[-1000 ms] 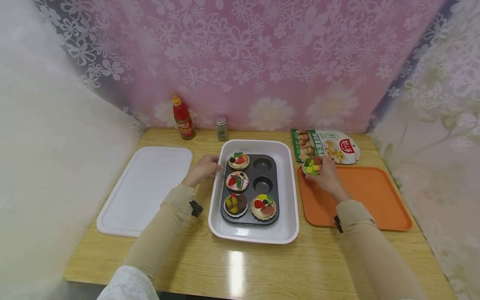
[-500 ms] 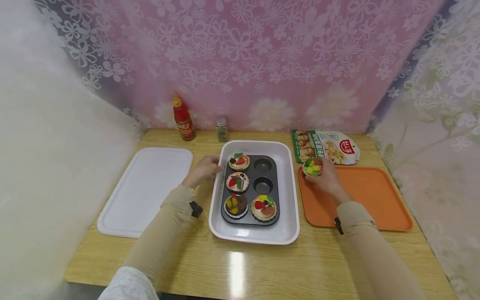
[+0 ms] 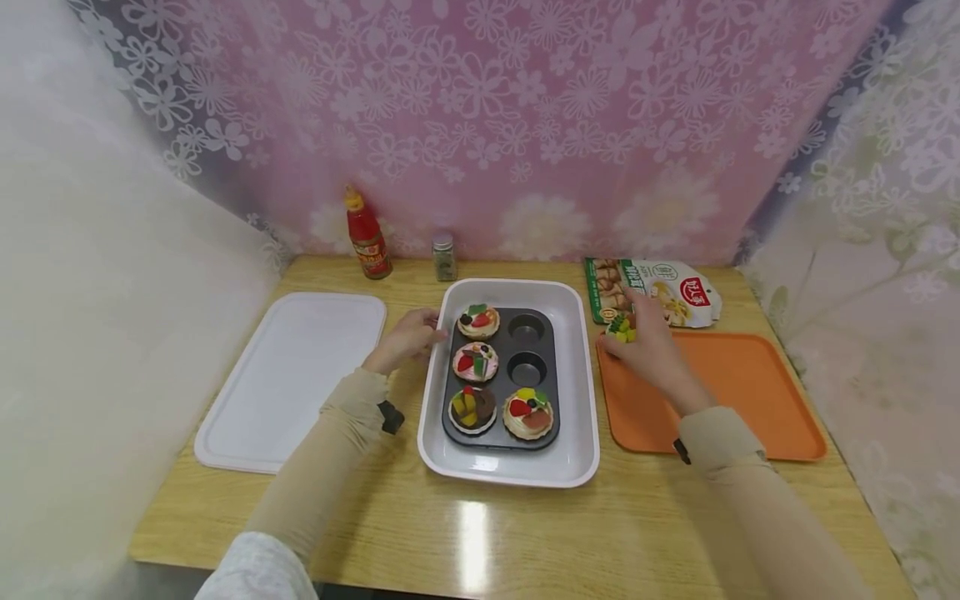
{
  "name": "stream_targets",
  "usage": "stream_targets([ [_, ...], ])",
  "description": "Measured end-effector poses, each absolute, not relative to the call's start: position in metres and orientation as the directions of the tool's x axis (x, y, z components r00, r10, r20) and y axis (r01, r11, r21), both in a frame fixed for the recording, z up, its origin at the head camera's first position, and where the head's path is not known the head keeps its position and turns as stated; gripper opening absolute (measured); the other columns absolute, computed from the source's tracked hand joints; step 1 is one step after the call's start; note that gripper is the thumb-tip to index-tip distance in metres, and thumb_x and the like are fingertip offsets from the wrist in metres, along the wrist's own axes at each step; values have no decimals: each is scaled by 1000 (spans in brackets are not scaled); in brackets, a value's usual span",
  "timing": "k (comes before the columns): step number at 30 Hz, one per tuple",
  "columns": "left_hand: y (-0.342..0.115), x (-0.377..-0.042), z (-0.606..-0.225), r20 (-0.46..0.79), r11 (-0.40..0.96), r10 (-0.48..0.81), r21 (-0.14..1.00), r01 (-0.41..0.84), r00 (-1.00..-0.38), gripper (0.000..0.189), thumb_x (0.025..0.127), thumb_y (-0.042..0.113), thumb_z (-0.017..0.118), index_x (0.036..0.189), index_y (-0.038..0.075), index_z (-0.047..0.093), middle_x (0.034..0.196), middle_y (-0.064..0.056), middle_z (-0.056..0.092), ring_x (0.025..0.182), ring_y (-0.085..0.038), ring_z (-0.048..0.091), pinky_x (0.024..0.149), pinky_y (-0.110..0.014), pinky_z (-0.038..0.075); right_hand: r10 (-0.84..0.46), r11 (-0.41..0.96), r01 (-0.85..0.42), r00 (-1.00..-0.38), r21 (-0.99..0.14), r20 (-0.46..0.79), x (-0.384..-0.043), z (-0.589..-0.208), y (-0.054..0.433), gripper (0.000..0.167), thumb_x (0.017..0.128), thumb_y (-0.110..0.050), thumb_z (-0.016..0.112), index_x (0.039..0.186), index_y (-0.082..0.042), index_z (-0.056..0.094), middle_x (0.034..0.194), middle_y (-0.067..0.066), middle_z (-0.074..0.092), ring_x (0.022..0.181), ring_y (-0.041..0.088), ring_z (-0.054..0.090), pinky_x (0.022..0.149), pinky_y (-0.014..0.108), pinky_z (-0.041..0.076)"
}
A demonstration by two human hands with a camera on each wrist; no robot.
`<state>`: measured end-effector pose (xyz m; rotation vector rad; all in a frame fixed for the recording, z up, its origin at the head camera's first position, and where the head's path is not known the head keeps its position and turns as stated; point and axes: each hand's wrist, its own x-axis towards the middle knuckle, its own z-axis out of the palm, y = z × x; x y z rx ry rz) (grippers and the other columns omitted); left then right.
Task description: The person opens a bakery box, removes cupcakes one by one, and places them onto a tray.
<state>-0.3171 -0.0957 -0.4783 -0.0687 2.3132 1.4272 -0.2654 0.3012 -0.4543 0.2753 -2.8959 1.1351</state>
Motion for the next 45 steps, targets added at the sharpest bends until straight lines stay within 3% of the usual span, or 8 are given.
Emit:
stream_targets([
  [6,-96,-317,-479,-368,485,176,840,-245,-913,47,104,10,59,149,2,53,136,-22,63,101,-27,66,71,-36,62,-211,708,-181,-977,-683,41,-254,-446,276,98,98,-29,77,167,0,14,166,33,26,152,53,29,121,72,28],
  [10,-96,-316,-480,-367,483,175,840,-245,-914,46,104,10,58,150,2,53,137,-21,63,102,-25,64,69,-30,59,-259,704,-225,-964,-673,51,-246,-448,262,94,98,-27,78,166,-1,20,166,30,28,153,51,30,121,72,29],
  [20,-97,-316,-482,-385,452,180,850,-271,-905,45,104,12,60,148,2,55,138,-19,63,112,-27,65,85,-40,63,-429,669,-358,-902,-651,55,-222,-461,234,84,93,-19,83,161,-6,36,162,22,41,149,45,39,120,69,34],
  [33,-97,-317,-483,-391,449,168,848,-282,-905,45,106,17,59,149,4,55,139,-17,63,118,-28,65,89,-39,61,-559,625,-398,-828,-671,-30,-201,-471,218,84,93,-27,82,161,-7,36,163,21,40,149,43,41,119,68,37],
  [45,-99,-317,-486,-384,417,181,864,-283,-905,42,107,16,59,147,3,56,137,-18,65,116,-29,68,91,-40,61,-638,650,-487,-767,-582,-70,-190,-480,210,73,91,-20,85,154,-7,50,156,20,49,137,40,56,107,59,51],
])
